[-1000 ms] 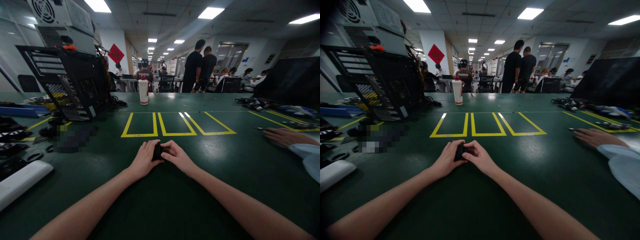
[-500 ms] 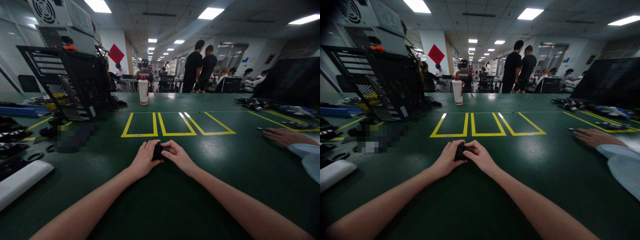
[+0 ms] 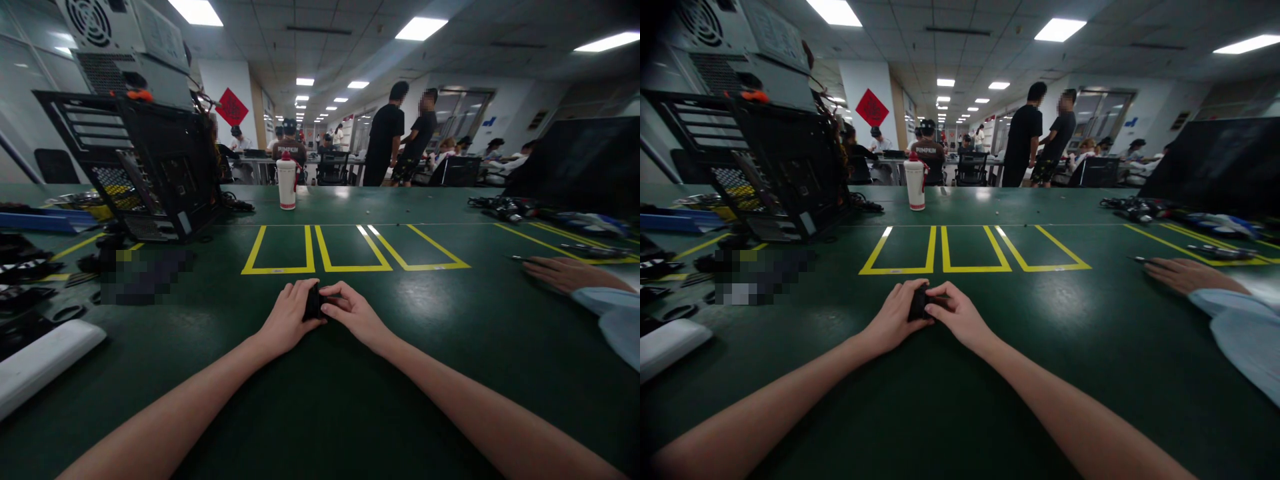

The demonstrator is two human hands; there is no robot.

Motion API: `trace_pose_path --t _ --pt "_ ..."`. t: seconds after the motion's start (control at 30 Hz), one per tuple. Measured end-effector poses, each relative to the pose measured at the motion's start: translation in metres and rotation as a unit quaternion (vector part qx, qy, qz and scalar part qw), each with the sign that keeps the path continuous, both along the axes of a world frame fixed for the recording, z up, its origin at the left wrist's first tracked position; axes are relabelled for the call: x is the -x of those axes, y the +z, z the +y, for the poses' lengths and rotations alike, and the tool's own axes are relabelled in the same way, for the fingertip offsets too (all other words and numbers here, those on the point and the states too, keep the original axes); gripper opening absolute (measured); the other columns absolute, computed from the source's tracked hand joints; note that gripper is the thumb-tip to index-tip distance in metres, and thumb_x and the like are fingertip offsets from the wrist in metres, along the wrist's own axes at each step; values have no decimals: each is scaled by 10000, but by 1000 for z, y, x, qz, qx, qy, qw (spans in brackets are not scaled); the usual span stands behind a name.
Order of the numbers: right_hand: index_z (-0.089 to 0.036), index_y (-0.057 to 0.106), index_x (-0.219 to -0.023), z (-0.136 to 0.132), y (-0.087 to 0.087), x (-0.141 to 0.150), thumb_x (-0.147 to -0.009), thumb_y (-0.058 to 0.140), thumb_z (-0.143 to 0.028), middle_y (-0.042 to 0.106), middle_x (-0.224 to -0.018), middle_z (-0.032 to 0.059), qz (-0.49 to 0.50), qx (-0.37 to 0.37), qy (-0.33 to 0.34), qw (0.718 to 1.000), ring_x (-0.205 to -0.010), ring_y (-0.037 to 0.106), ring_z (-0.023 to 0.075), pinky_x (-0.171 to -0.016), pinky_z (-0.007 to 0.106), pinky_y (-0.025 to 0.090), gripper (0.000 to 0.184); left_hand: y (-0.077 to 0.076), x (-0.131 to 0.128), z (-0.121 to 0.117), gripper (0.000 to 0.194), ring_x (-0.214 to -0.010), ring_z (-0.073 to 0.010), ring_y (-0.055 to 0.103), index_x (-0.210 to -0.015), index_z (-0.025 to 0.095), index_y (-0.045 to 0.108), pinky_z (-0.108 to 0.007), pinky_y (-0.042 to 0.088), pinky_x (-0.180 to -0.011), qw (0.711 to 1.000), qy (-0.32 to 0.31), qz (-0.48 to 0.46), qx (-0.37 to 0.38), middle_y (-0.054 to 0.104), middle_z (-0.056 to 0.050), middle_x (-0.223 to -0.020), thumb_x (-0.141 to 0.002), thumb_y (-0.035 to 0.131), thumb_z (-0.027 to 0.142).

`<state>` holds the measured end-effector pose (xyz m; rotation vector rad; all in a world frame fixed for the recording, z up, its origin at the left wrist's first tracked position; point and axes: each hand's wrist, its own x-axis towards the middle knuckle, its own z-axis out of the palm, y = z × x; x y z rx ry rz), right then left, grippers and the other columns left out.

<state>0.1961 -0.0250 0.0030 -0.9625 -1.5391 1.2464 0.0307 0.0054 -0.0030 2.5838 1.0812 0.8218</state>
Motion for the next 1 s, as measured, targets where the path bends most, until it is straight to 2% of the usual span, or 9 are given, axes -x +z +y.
trace_pose_path --t 0.17,0.3,0.43,0.63,0.77,0.87,1.0 --pt "-216 451 -1039 2 3 0 -728 523 -185 484 -1083 29 -10 -5 -6 1000 -1033 480 163 -917 363 385 322 -1 -1 0 596 -936 -227 436 -1178 225 274 -382 386 -789 1000 0 0 -4 424 -57 -1117 -686 601 294" --pt "-218 449 -1003 1 -1 -1 -689 567 -161 505 -1040 21 11 10 20 1000 -1035 482 171 -877 362 420 340 0 -1 0 574 -931 -221 434 -1176 217 276 -377 387 -793 1000 -2 1 -2 421 -61 -1117 -699 588 280" --pt "-218 476 -947 2 -4 -1 -716 542 -204 507 -1004 13 6 0 1 1000 -993 505 165 -816 333 459 240 0 -1 0 583 -935 -224 432 -1178 219 271 -380 387 -794 1000 0 2 -2 417 -60 -1120 -696 592 286" --pt "-213 441 -1059 2 -1 -1 -734 521 -215 488 -1090 33 -18 2 -13 1000 -1024 484 158 -905 360 397 335 0 -1 0 587 -934 -219 440 -1181 236 264 -375 390 -784 1000 -2 1 5 415 -51 -1129 -696 590 292" --pt "-201 442 -979 1 -1 -3 -688 577 -192 512 -1050 22 3 18 11 1000 -1000 509 161 -875 357 421 321 0 0 0 584 -936 -219 438 -1178 222 266 -372 386 -788 1000 5 2 5 423 -56 -1116 -695 589 279" --pt "-193 446 -910 0 -2 -3 -693 573 -224 526 -1001 18 -3 25 -16 1000 -936 541 156 -824 350 451 254 0 1 0 595 -945 -226 433 -1178 219 265 -379 384 -792 1000 11 1 7 421 -59 -1122 -688 596 284" --pt "-186 457 -926 3 -5 -2 -714 546 -243 533 -981 23 -28 9 -34 999 -926 540 151 -824 338 448 237 0 0 -1 592 -953 -228 438 -1178 219 272 -388 383 -800 1000 12 -2 10 420 -62 -1133 -688 597 289"
